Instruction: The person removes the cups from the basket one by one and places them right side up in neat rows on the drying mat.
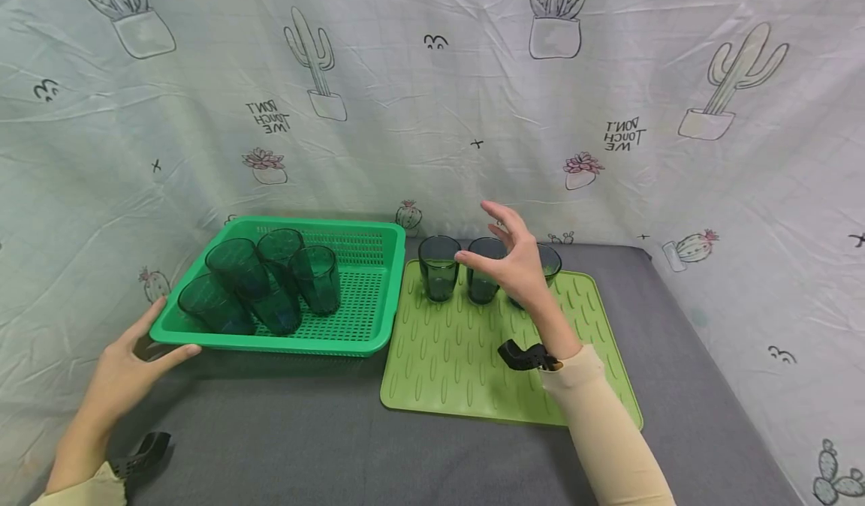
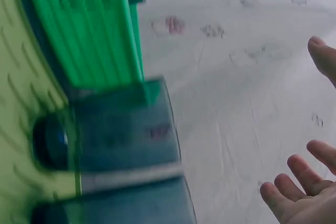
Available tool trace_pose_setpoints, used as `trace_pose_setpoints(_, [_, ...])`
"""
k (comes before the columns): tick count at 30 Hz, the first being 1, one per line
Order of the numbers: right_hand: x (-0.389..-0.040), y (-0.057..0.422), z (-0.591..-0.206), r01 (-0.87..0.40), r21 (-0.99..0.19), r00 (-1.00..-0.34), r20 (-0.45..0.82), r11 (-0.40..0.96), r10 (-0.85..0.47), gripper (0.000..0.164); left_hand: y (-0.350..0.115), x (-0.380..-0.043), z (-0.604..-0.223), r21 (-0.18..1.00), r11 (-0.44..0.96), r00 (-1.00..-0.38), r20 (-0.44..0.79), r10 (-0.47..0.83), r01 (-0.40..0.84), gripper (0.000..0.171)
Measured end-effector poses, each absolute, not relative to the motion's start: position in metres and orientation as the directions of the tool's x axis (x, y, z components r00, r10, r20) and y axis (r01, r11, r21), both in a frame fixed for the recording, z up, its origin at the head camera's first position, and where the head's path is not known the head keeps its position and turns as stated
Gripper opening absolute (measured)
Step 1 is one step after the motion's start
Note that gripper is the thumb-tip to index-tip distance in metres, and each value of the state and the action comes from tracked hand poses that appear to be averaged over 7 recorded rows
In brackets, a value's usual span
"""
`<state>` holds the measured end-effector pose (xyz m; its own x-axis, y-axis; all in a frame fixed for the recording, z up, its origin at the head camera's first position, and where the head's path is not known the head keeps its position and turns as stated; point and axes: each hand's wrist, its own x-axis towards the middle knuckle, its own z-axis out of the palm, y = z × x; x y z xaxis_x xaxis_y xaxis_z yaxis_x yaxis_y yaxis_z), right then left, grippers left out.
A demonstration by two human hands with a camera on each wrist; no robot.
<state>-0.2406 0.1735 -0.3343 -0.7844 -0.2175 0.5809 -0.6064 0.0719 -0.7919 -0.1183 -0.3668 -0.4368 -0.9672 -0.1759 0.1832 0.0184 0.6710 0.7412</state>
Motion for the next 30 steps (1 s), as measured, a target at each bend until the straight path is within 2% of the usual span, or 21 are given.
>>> trace_pose_setpoints(8, [-0.236,0.136,-0.334,-0.635,-0.773,-0.746,0.613,-0.002,-0.26,0.067,-0.367,-0.125,-0.436,0.743,0.669,-0.967,0.181,-0.181,0.013,0.099])
trace_pose_setpoints(19, [-0.25,0.095,-0.365,-0.585,-0.808,-0.724,0.56,-0.07,-0.404,0.068,-0.366,-0.128,-0.433,0.737,0.676,-0.97,0.17,-0.175,0.007,0.099])
trace_pose_setpoints(30, [-0.26,0.068,-0.365,-0.432,-0.898,-0.769,0.413,-0.078,-0.488,0.066,-0.366,-0.131,-0.432,0.753,0.658,-0.972,0.152,-0.178,-0.002,0.099])
